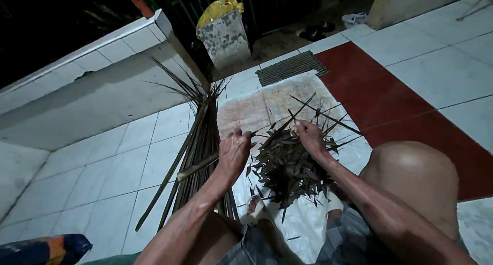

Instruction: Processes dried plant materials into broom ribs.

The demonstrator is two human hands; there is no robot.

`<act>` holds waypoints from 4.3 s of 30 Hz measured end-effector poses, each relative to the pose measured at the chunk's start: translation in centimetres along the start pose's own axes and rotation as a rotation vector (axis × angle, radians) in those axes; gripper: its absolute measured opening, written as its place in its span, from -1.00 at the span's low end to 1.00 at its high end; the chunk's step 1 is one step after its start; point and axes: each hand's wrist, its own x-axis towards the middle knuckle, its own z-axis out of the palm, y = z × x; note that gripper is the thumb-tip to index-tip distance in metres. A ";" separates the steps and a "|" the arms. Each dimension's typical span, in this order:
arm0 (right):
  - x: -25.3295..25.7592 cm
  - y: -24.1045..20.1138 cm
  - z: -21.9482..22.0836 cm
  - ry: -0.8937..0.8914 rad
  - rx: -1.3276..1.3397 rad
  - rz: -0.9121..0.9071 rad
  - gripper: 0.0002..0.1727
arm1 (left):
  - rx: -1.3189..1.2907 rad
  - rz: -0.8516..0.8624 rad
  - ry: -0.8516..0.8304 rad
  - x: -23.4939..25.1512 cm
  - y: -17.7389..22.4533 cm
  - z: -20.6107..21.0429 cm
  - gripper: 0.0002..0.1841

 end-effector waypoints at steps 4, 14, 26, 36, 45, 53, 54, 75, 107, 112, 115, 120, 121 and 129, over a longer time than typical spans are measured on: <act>-1.5 -1.8 0.3 0.010 0.074 -0.176 -0.58 | -0.173 -0.052 -0.094 0.4 -1.1 -0.4 -0.75; -3.1 -4.0 1.1 -0.207 0.081 -0.297 -0.60 | -0.338 -0.069 -0.175 0.8 -0.8 -0.6 -0.75; -0.7 -2.0 -0.3 0.044 0.046 -0.109 -0.57 | -0.372 -0.100 -0.203 0.6 -1.2 -0.8 -0.76; -2.5 -3.1 -0.8 -0.202 0.279 -0.228 -0.53 | -0.602 -0.151 -0.224 0.8 -2.4 -0.1 -0.72; -3.1 -4.4 0.5 -0.327 0.592 -0.157 -0.63 | -0.866 -0.059 -0.431 1.0 -1.7 0.5 -0.68; -3.5 -4.0 -0.4 -0.264 0.448 -0.146 -0.59 | -1.055 -0.059 -0.549 0.6 -4.1 0.4 -0.68; -3.6 -3.9 -0.2 -0.254 0.389 -0.170 -0.58 | -1.063 -0.084 -0.530 0.7 -4.5 0.9 -0.67; -5.3 -6.1 2.3 -0.355 0.116 -0.322 -0.60 | -0.441 -0.054 -0.172 1.6 -2.4 2.1 -0.71; -5.7 -4.0 3.0 -0.242 -0.072 -0.276 -0.53 | -0.263 -0.054 -0.267 0.5 -0.2 2.2 -0.78; -4.1 -3.7 3.8 -0.122 -0.143 -0.202 -0.56 | -0.274 -0.061 -0.277 0.1 -0.6 2.3 -0.72; -4.6 -6.7 0.1 -0.325 -0.195 -0.023 -0.53 | -0.282 -0.083 -0.278 -0.2 -1.0 2.1 -0.71; -2.9 -3.0 2.3 -0.210 -0.018 -0.253 -0.54 | -0.119 -0.095 -0.199 -0.4 -1.3 2.3 -0.71; -3.3 -3.4 2.3 -0.262 0.000 -0.260 -0.54 | -0.083 -0.082 -0.195 -0.4 -1.2 2.2 -0.71; -3.9 -4.5 2.2 -0.392 0.004 -0.294 -0.57 | 0.053 0.037 -0.117 -0.7 0.1 1.9 -0.79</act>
